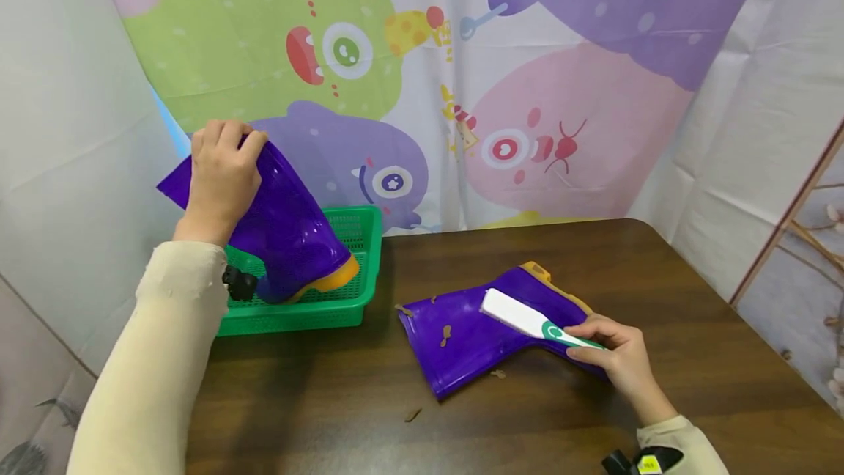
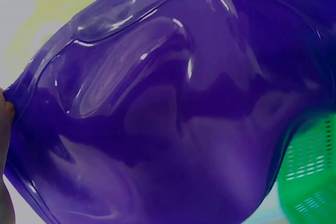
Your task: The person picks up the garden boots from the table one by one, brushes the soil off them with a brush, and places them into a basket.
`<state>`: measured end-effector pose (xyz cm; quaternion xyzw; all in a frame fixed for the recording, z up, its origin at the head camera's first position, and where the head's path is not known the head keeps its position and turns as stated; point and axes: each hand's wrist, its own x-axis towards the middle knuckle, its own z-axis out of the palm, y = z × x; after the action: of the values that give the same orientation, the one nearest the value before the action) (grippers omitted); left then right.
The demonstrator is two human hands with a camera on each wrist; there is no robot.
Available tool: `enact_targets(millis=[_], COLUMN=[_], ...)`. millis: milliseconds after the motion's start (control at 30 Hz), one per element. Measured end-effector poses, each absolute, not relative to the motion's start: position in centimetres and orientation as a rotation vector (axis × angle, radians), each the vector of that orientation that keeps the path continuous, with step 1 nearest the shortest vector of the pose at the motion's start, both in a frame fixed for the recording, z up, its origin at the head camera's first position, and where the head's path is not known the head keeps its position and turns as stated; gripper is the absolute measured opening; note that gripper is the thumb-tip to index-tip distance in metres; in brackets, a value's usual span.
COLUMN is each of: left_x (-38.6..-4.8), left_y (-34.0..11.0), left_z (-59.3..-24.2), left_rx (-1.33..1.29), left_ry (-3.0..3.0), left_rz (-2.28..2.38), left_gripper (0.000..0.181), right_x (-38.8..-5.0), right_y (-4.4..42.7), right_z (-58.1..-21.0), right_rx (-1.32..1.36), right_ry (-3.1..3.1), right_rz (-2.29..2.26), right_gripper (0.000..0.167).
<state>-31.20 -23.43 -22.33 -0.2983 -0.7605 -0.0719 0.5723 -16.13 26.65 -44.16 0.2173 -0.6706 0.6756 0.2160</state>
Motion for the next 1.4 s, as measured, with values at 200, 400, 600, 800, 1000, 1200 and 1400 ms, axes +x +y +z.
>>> enact_targets(millis=[200,400,600,800,1000,1200,1400], left_x=[-31.8,-31.5,-30.6,-30.4,-31.1,-32.0,-33.0], left_y=[-23.2,-24.0,-26.5,-27.5,-26.4,-24.0,-22.0], left_z=[-24.4,-23.4,-22.5,-22.7,-25.5,-27.2,-28.7], left_rx=[-0.683,-0.666,-0.62,-0.626,-0.747,-0.866,-0.913], left_ry=[-1.801,-1.816,-1.817,-1.824,-1.839,-1.895,-1.913], left_rz=[-0.182,-0.193,-0.185,-0.17,-0.129,-0.075,-0.093], left_gripper=[0.02,0.022,0.021,0.021,0.02,0.02,0.02], right_x=[-16.2,-16.2,-16.2,-16.1,-16.0,-16.0,-16.0], right_y=[26.7,26.7,26.6,26.6,26.6,26.7,26.8], right_z=[-44.2,-44.2,-44.3,-44.2,-44.2,-44.3,-44.2], right_rx=[0.6,0.618,0.608,0.605,0.601,0.612,0.64], right_ry=[-1.868,-1.862,-1.877,-1.883,-1.894,-1.878,-1.868], right_rz=[1.879,1.873,1.865,1.85,1.858,1.855,1.858], right_gripper=[0.037,0.038,0.038,0.038,0.038,0.039,0.04])
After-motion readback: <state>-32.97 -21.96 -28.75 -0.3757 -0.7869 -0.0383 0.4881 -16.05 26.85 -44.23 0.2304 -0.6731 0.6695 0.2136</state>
